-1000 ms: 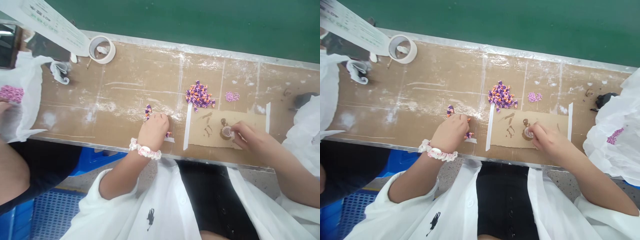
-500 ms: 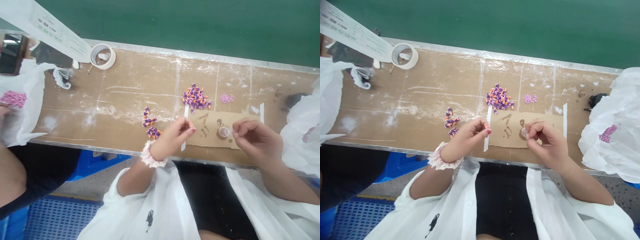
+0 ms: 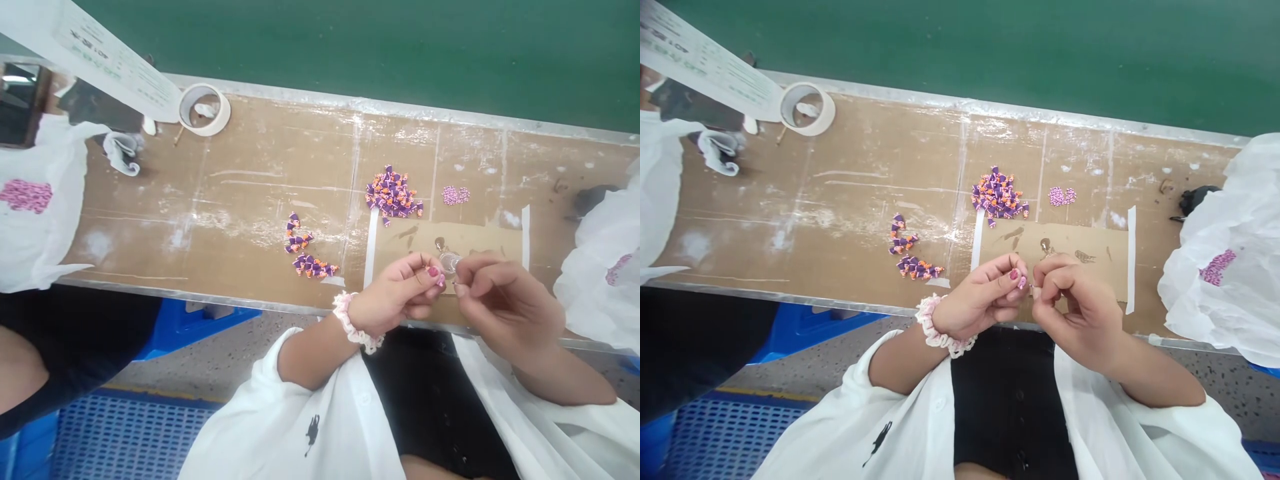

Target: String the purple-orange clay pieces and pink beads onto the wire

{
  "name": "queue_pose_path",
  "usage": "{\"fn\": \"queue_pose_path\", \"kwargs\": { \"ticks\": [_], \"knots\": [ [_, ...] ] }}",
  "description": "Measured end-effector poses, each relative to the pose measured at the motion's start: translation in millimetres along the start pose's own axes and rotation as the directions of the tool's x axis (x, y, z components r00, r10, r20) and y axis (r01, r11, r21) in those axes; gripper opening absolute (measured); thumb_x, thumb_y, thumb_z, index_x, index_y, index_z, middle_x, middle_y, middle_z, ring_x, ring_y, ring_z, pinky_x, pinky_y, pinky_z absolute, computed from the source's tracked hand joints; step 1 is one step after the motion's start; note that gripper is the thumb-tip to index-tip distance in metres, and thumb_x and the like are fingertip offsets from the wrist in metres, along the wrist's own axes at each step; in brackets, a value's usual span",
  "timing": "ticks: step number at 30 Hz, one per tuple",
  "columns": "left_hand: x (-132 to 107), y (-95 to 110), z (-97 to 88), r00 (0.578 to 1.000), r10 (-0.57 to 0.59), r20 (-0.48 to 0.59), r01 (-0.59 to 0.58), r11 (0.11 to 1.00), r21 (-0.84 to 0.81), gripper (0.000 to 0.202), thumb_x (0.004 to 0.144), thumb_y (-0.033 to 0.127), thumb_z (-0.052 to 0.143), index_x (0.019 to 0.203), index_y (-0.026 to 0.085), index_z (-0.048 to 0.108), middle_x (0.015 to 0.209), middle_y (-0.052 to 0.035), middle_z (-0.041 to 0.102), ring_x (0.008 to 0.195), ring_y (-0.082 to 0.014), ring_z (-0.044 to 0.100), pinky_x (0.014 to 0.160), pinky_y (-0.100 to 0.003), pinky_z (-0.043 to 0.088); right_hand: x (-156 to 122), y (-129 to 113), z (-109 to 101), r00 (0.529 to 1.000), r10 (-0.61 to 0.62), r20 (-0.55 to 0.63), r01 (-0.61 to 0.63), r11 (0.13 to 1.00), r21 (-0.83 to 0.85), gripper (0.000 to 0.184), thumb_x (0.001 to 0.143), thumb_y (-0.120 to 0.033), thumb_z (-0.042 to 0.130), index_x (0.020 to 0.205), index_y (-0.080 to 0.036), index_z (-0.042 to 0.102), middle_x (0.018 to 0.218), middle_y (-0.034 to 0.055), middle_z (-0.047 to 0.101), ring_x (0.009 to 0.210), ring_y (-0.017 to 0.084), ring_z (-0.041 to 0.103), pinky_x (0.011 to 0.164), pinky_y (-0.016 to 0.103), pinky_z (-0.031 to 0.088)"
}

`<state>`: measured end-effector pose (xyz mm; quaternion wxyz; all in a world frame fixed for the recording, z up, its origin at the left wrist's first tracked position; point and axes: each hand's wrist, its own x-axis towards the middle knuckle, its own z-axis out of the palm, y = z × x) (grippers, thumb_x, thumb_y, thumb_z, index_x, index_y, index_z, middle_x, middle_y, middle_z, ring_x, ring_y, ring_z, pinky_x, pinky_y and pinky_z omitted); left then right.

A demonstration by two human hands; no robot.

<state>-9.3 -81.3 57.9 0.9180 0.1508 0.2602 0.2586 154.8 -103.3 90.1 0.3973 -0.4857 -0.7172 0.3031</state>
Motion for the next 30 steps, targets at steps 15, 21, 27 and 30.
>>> {"fn": "queue_pose_path", "kwargs": {
  "ticks": [15,21,27,30],
  "knots": [
    [0.7,-3.0,-4.3,0.999,0.037,0.038,-0.039,0.997,0.071,0.035,0.080,0.044,0.071,0.082,0.018,0.046,0.059,0.0080,0.043,0.045,-0.0011,0.026,0.042,-0.014,0.019,4.6,-8.1,2.7,0.990,-0.115,0.076,0.127,0.975,-0.184,0.026,0.078,0.000,0.055,0.074,-0.024,0.047,0.071,0.0000,0.058,0.062,0.011,0.060,0.053,0.024,0.051],
    [2.1,-3.0,-4.2,0.999,0.019,0.038,-0.021,0.997,0.072,0.037,0.078,0.043,0.073,0.081,0.018,0.046,0.056,0.0084,0.043,0.044,-0.0010,0.026,0.041,-0.014,0.019,3.2,-7.8,2.7,0.989,-0.128,0.076,0.141,0.969,-0.202,0.028,0.078,0.002,0.055,0.073,-0.024,0.048,0.071,0.0005,0.060,0.062,0.011,0.062,0.051,0.023,0.049],
    [6.8,-8.3,-5.5,0.998,0.025,0.055,-0.027,0.999,0.035,0.039,0.077,0.045,0.073,0.079,0.018,0.044,0.057,0.0080,0.044,0.044,-0.0012,0.028,0.041,-0.014,0.020,-3.0,-4.1,4.3,0.979,-0.198,0.042,0.202,0.941,-0.271,0.028,0.078,0.004,0.058,0.076,-0.023,0.051,0.074,0.0012,0.062,0.063,0.010,0.061,0.051,0.022,0.048],
    [7.9,-7.7,-6.6,0.998,0.026,0.061,-0.031,0.996,0.078,0.039,0.077,0.045,0.073,0.080,0.018,0.045,0.057,0.0083,0.045,0.043,-0.0010,0.028,0.040,-0.014,0.020,-6.7,-1.7,2.1,0.977,-0.194,0.085,0.210,0.938,-0.276,0.027,0.078,0.004,0.059,0.078,-0.022,0.051,0.078,0.0024,0.063,0.066,0.011,0.061,0.055,0.023,0.049]
  ]
}}
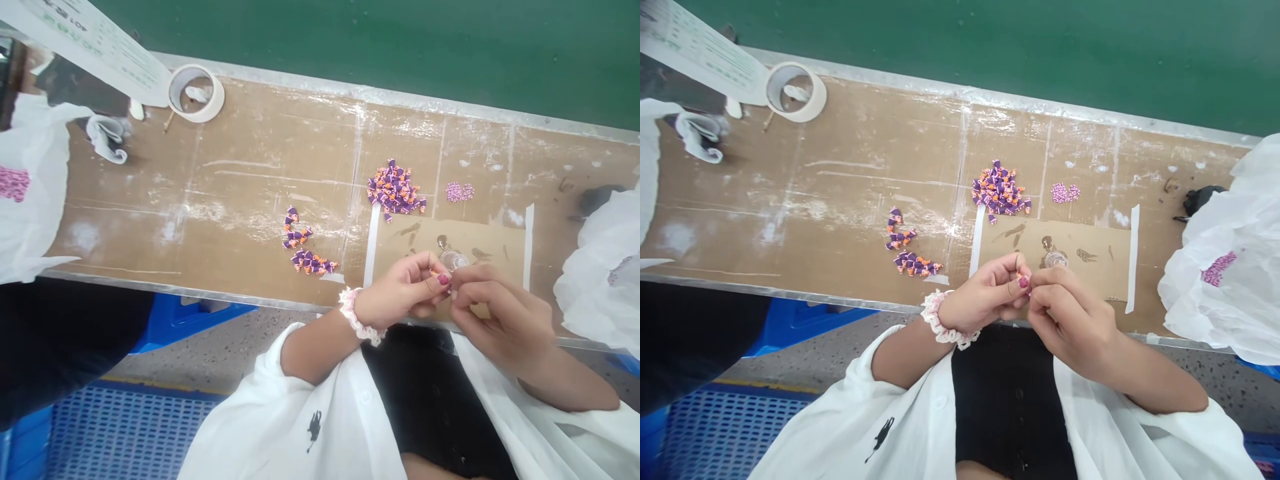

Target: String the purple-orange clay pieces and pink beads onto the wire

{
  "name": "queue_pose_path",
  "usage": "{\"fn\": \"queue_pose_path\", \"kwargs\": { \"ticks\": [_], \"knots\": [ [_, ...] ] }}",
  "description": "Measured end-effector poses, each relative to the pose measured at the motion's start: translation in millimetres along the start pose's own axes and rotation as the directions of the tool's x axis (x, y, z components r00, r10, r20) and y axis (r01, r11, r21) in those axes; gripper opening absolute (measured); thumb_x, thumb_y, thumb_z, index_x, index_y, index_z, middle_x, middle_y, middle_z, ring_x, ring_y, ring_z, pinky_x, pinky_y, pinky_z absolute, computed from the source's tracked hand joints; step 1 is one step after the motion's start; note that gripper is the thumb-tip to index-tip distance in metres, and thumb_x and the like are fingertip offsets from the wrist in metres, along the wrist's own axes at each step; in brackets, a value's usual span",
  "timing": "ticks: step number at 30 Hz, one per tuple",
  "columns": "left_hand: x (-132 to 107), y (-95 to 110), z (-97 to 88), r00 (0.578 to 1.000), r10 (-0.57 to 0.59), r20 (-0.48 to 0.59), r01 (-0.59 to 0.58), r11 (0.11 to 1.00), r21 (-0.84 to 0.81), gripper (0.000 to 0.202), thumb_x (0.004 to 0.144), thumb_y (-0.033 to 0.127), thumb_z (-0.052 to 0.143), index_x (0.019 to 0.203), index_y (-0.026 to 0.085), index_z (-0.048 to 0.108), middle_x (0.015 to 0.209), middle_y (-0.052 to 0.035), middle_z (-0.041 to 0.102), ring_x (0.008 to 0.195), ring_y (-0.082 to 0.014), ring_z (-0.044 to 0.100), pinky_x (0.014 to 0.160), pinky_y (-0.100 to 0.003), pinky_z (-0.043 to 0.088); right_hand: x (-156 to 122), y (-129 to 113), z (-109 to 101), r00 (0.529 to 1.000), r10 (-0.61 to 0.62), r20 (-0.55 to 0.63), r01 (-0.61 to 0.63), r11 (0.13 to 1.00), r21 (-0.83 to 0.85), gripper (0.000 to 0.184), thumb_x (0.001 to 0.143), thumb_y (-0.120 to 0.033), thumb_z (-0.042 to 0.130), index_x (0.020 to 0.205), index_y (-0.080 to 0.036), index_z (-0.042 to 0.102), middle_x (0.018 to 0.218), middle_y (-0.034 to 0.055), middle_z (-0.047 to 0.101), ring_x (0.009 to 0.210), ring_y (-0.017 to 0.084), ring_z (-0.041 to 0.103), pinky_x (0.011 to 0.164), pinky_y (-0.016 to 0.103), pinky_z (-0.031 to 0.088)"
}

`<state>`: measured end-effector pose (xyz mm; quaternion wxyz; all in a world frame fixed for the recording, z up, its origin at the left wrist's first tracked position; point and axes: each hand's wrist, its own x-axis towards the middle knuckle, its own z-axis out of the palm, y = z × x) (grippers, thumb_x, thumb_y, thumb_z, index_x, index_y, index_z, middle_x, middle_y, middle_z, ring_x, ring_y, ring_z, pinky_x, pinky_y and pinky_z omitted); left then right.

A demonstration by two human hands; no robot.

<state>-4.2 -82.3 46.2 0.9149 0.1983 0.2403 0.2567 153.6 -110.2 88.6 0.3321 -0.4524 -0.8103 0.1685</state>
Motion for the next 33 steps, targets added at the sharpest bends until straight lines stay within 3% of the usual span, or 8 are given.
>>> {"fn": "queue_pose_path", "kwargs": {
  "ticks": [3,5,9,14,17,22,27,33],
  "knots": [
    [4.8,4.7,-3.3,0.997,0.064,-0.045,-0.058,0.991,0.121,0.037,0.077,0.046,0.072,0.081,0.018,0.048,0.057,0.0081,0.047,0.042,-0.0012,0.032,0.040,-0.015,0.023,-0.6,13.5,-2.9,0.998,-0.007,0.070,0.000,0.996,0.095,0.026,0.079,0.001,0.060,0.085,-0.024,0.053,0.085,0.0028,0.065,0.066,0.012,0.060,0.058,0.025,0.050],
    [12.4,10.0,-8.5,0.972,0.188,-0.143,-0.148,0.956,0.252,0.034,0.078,0.044,0.070,0.081,0.017,0.050,0.057,0.0074,0.049,0.043,-0.0017,0.036,0.041,-0.015,0.026,2.5,33.7,-4.2,0.996,0.055,0.073,-0.063,0.991,0.114,0.023,0.080,-0.005,0.061,0.089,-0.024,0.054,0.086,0.0024,0.065,0.063,0.012,0.058,0.057,0.026,0.049],
    [34.1,23.4,-25.0,0.835,0.443,-0.327,-0.289,0.858,0.424,0.018,0.085,0.031,0.064,0.089,0.017,0.054,0.060,0.0061,0.055,0.041,-0.0015,0.037,0.041,-0.017,0.027,12.8,94.2,-3.2,0.970,0.225,-0.088,-0.239,0.946,-0.218,0.012,0.080,-0.013,0.059,0.079,-0.025,0.057,0.065,-0.0016,0.054,0.055,0.014,0.049,0.056,0.030,0.044],
    [46.1,32.4,-37.7,0.769,0.513,-0.381,-0.343,0.835,0.431,0.035,0.087,0.017,0.056,0.121,0.023,0.047,0.063,0.0068,0.059,0.041,-0.0033,0.036,0.043,-0.019,0.030,16.5,146.7,2.1,0.918,0.394,-0.042,-0.381,0.848,-0.369,0.011,0.078,-0.018,0.056,0.083,-0.023,0.064,0.074,0.0028,0.062,0.060,0.017,0.055,0.063,0.033,0.047],
    [39.3,30.1,-34.5,0.776,0.504,-0.379,-0.321,0.833,0.450,0.031,0.085,0.017,0.056,0.115,0.021,0.050,0.064,0.0068,0.057,0.043,-0.0031,0.037,0.047,-0.020,0.034,14.0,152.6,5.5,0.907,0.419,-0.037,-0.401,0.832,-0.383,0.015,0.082,-0.022,0.054,0.089,-0.023,0.067,0.085,0.0056,0.067,0.066,0.019,0.059,0.067,0.035,0.048],
    [22.4,23.6,-21.4,0.830,0.471,-0.297,-0.285,0.817,0.501,0.022,0.085,0.022,0.058,0.105,0.019,0.052,0.065,0.0048,0.056,0.052,-0.0061,0.045,0.054,-0.022,0.040,13.8,152.4,11.0,0.914,0.403,-0.051,-0.388,0.829,-0.402,0.022,0.088,-0.028,0.052,0.101,-0.023,0.069,0.092,0.0072,0.070,0.079,0.023,0.064,0.073,0.037,0.050],
    [15.8,20.3,-14.2,0.864,0.446,-0.233,-0.251,0.784,0.567,0.015,0.086,0.021,0.055,0.101,0.018,0.053,0.071,0.0028,0.055,0.061,-0.0074,0.050,0.063,-0.023,0.043,21.6,153.9,11.6,0.910,0.412,-0.034,-0.381,0.805,-0.454,0.022,0.091,-0.031,0.049,0.087,-0.024,0.070,0.087,0.0073,0.070,0.085,0.026,0.064,0.072,0.037,0.049],
    [19.0,16.9,-13.8,0.867,0.450,-0.216,-0.248,0.764,0.595,0.012,0.088,0.022,0.054,0.099,0.018,0.053,0.072,0.0021,0.054,0.066,-0.0090,0.052,0.066,-0.024,0.043,36.8,162.4,7.0,0.888,0.440,0.135,-0.321,0.802,-0.503,0.012,0.084,-0.023,0.051,0.077,-0.023,0.061,0.086,0.0084,0.066,0.083,0.026,0.060,0.066,0.036,0.044]
  ]
}}
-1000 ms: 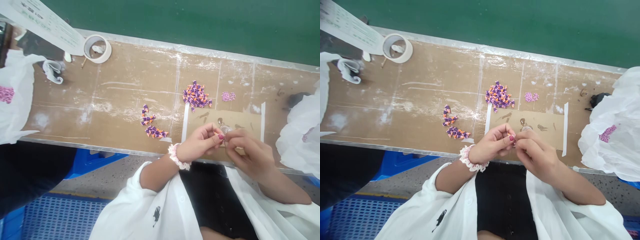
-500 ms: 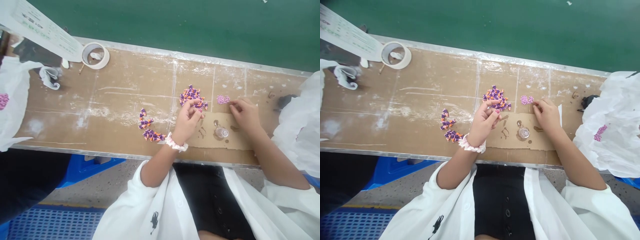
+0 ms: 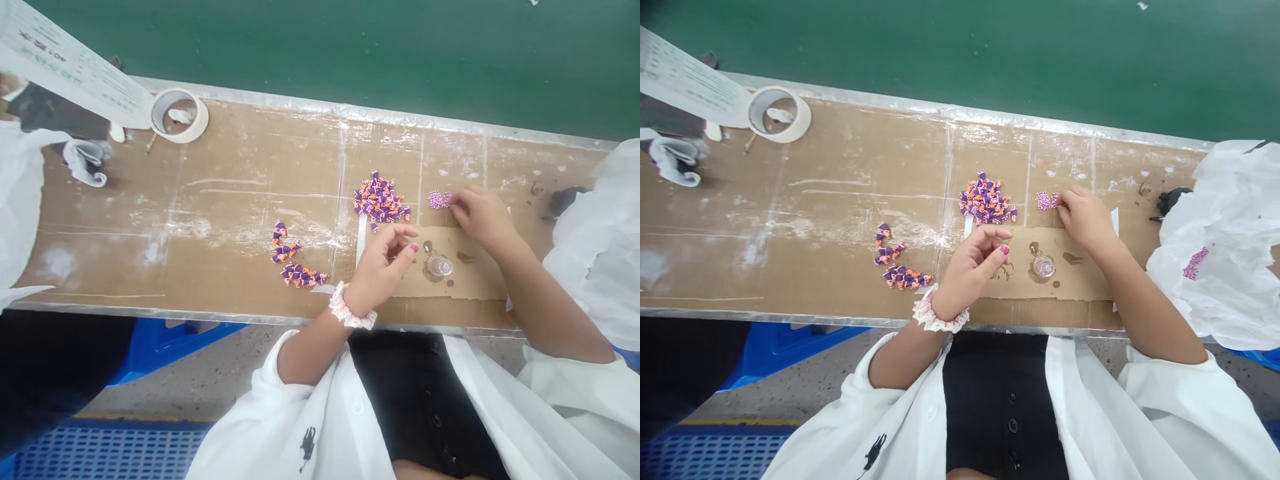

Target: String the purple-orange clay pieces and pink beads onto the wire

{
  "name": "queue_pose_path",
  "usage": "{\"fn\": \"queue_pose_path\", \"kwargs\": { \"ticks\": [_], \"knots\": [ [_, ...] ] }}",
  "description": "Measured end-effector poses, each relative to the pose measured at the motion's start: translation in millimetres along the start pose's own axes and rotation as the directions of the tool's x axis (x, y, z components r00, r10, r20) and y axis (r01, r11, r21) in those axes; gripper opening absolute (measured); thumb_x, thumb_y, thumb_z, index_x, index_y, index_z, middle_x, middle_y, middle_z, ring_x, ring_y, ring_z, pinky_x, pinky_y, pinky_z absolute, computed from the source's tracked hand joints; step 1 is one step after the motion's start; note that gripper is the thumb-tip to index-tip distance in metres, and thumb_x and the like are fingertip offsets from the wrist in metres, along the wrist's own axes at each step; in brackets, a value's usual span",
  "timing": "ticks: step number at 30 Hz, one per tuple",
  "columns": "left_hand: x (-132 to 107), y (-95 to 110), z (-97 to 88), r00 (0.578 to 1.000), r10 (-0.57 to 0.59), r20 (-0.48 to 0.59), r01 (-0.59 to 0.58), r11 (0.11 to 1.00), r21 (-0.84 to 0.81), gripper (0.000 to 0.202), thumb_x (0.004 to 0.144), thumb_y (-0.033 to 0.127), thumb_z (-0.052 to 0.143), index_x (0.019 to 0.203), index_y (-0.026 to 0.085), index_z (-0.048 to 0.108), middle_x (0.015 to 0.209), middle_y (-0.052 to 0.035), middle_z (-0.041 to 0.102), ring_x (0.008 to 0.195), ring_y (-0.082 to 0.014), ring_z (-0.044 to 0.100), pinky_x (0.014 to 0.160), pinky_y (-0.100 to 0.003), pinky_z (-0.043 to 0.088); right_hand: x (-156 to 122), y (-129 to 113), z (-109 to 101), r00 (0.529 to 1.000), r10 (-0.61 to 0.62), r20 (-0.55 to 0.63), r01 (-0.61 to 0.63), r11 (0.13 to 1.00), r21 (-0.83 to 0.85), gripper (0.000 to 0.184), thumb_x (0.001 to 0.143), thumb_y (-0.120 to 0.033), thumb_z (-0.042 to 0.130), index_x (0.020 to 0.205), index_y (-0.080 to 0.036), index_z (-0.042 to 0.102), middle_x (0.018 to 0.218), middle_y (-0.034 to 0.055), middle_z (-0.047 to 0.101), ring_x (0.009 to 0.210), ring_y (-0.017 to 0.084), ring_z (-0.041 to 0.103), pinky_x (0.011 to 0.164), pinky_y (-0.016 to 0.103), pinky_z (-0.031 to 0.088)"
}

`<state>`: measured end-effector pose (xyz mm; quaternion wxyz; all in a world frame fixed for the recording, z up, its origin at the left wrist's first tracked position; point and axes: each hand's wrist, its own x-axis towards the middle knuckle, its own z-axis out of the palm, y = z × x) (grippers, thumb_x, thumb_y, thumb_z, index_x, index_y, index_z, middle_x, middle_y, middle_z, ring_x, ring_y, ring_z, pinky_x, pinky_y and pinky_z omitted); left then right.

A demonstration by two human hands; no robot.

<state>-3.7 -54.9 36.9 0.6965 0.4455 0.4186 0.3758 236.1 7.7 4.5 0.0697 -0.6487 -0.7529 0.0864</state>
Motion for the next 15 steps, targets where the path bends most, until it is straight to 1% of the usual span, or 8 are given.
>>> {"fn": "queue_pose_path", "kwargs": {
  "ticks": [3,7,9,11,15],
  "knots": [
    [0.1,-1.2,1.5,1.000,-0.002,0.009,0.001,1.000,0.020,0.012,0.088,0.023,0.054,0.098,0.018,0.054,0.073,0.0018,0.055,0.067,-0.0093,0.052,0.066,-0.023,0.043,5.2,0.1,1.7,1.000,0.004,0.008,-0.004,1.000,0.006,0.007,0.078,-0.020,0.051,0.074,-0.022,0.055,0.083,0.0077,0.064,0.080,0.024,0.058,0.062,0.034,0.041],
    [0.0,-2.3,2.3,1.000,-0.001,0.009,0.001,0.999,0.039,0.011,0.087,0.022,0.054,0.098,0.017,0.055,0.073,0.0019,0.054,0.069,-0.0096,0.052,0.066,-0.023,0.042,4.8,-1.5,3.5,0.996,0.073,-0.060,-0.067,0.993,0.097,0.004,0.074,-0.019,0.053,0.073,-0.022,0.053,0.078,0.0048,0.061,0.071,0.020,0.056,0.062,0.032,0.042],
    [0.0,-3.2,2.6,1.000,0.001,0.012,-0.002,0.999,0.040,0.011,0.088,0.022,0.053,0.097,0.017,0.054,0.073,0.0019,0.054,0.069,-0.0098,0.052,0.066,-0.023,0.042,2.7,0.3,2.9,0.988,0.126,-0.092,-0.110,0.981,0.158,0.003,0.073,-0.020,0.054,0.073,-0.022,0.054,0.076,0.0037,0.061,0.067,0.018,0.055,0.062,0.032,0.043],
    [0.1,-4.1,3.1,1.000,0.001,0.019,-0.001,0.999,0.038,0.012,0.088,0.024,0.054,0.098,0.017,0.054,0.072,0.0020,0.054,0.068,-0.0100,0.052,0.066,-0.023,0.042,0.2,4.6,1.6,0.982,0.151,-0.117,-0.127,0.974,0.189,0.003,0.074,-0.021,0.055,0.075,-0.022,0.057,0.075,0.0035,0.062,0.066,0.018,0.055,0.063,0.033,0.045],
    [0.0,-5.1,4.1,1.000,-0.003,0.022,0.002,0.999,0.041,0.013,0.088,0.026,0.056,0.098,0.018,0.055,0.071,0.0023,0.053,0.067,-0.0100,0.051,0.067,-0.023,0.041,-4.9,13.9,-1.2,0.978,0.133,-0.159,-0.105,0.980,0.171,0.008,0.078,-0.023,0.056,0.079,-0.023,0.064,0.076,0.0047,0.065,0.067,0.021,0.058,0.068,0.038,0.048]
  ]
}}
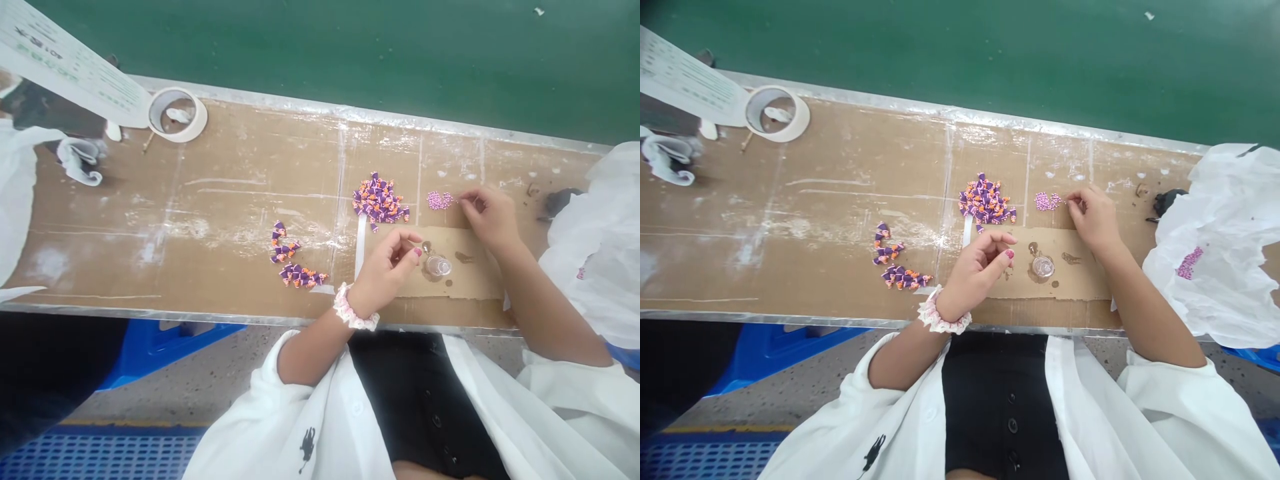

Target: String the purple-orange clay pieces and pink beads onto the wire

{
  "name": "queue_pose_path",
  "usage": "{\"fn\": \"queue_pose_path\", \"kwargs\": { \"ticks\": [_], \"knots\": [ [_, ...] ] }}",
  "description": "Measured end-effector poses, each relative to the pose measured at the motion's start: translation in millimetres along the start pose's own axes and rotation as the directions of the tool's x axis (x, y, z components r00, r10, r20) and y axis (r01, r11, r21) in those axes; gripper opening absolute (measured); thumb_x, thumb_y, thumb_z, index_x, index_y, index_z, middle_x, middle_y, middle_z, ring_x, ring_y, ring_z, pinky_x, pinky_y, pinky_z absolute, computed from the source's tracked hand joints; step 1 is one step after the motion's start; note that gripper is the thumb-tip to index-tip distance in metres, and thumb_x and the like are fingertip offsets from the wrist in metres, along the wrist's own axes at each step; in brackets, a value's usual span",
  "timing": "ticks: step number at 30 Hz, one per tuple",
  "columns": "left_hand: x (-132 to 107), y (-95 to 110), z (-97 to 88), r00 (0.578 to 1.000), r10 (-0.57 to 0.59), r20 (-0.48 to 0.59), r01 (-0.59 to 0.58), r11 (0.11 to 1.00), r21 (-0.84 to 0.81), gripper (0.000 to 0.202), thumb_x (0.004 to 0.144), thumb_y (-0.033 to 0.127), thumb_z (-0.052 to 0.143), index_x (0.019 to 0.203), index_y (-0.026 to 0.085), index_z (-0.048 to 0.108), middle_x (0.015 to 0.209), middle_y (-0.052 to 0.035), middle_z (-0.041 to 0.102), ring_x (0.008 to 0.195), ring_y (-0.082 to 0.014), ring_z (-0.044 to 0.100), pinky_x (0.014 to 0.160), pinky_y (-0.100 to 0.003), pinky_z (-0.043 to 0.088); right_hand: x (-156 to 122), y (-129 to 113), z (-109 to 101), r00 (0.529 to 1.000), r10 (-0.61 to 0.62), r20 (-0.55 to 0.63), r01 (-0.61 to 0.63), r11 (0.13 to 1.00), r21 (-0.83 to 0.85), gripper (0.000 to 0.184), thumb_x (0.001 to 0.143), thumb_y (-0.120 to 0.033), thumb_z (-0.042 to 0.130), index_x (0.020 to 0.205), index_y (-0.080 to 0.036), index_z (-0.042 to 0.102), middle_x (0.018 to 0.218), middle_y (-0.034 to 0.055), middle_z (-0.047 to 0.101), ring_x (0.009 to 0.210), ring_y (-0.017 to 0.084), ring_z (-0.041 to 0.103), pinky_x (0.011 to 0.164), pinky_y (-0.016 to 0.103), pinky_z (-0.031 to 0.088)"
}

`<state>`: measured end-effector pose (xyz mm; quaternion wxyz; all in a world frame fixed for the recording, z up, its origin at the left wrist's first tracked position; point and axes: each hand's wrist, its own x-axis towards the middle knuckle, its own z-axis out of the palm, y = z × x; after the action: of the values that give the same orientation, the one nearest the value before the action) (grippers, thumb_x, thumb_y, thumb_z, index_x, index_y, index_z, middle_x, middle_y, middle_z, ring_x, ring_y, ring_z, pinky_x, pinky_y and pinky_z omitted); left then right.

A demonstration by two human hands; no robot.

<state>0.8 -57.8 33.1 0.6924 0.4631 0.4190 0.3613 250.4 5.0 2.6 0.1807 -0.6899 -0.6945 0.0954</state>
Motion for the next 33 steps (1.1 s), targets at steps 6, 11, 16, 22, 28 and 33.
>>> {"fn": "queue_pose_path", "kwargs": {
  "ticks": [6,11,16,22,28,33],
  "knots": [
    [0.5,0.9,-0.4,1.000,-0.012,-0.002,0.012,1.000,0.029,0.014,0.088,0.027,0.056,0.097,0.017,0.056,0.072,0.0019,0.053,0.067,-0.0102,0.051,0.065,-0.023,0.041,-3.4,-0.3,-2.3,0.999,-0.031,0.034,0.030,0.999,0.025,0.011,0.082,-0.027,0.059,0.085,-0.025,0.069,0.086,0.0056,0.070,0.070,0.022,0.061,0.073,0.040,0.050],
    [0.9,-1.4,-1.5,1.000,-0.005,-0.009,0.005,0.999,0.037,0.015,0.088,0.029,0.056,0.097,0.017,0.056,0.075,0.0012,0.053,0.069,-0.0104,0.052,0.067,-0.024,0.042,-2.1,-0.1,1.9,0.999,-0.030,0.037,0.030,0.999,-0.018,0.010,0.082,-0.026,0.058,0.084,-0.023,0.067,0.089,0.0069,0.069,0.078,0.024,0.062,0.077,0.042,0.050],
    [1.2,-5.6,0.0,1.000,0.000,-0.001,0.000,0.999,0.035,0.015,0.088,0.028,0.056,0.098,0.017,0.057,0.075,0.0009,0.055,0.069,-0.0099,0.052,0.066,-0.023,0.043,7.9,-3.5,10.0,0.998,-0.007,0.070,0.011,0.998,-0.062,0.009,0.080,-0.021,0.053,0.072,-0.023,0.053,0.085,0.0105,0.063,0.080,0.027,0.059,0.076,0.044,0.047],
    [-1.0,-2.3,5.2,1.000,-0.028,-0.013,0.026,0.995,-0.097,0.015,0.084,0.030,0.063,0.091,0.017,0.063,0.081,-0.0020,0.063,0.072,-0.0093,0.056,0.067,-0.022,0.046,-12.6,-36.6,-12.8,0.989,0.072,0.126,-0.104,0.957,0.271,0.015,0.085,-0.034,0.053,0.076,-0.024,0.047,0.068,0.0015,0.050,0.061,0.017,0.048,0.058,0.034,0.043],
    [-6.4,8.5,12.3,0.994,-0.068,0.084,0.089,0.953,-0.288,0.028,0.076,0.043,0.073,0.079,0.016,0.068,0.071,-0.0020,0.066,0.064,-0.0103,0.059,0.065,-0.025,0.051,-60.8,-88.1,-48.1,0.824,-0.108,0.556,-0.508,0.293,0.810,0.024,0.084,-0.042,0.064,0.078,-0.022,0.052,0.066,-0.0031,0.039,0.051,0.009,0.034,0.042,0.023,0.026],
    [-14.8,16.3,18.6,0.993,-0.064,0.101,0.094,0.938,-0.332,0.028,0.075,0.044,0.074,0.076,0.016,0.069,0.072,-0.0020,0.068,0.068,-0.0107,0.062,0.070,-0.025,0.053,-72.4,-96.3,-51.5,0.750,-0.148,0.645,-0.620,0.181,0.763,0.022,0.084,-0.039,0.065,0.076,-0.021,0.054,0.068,-0.0016,0.045,0.051,0.009,0.034,0.041,0.022,0.025]
  ]
}}
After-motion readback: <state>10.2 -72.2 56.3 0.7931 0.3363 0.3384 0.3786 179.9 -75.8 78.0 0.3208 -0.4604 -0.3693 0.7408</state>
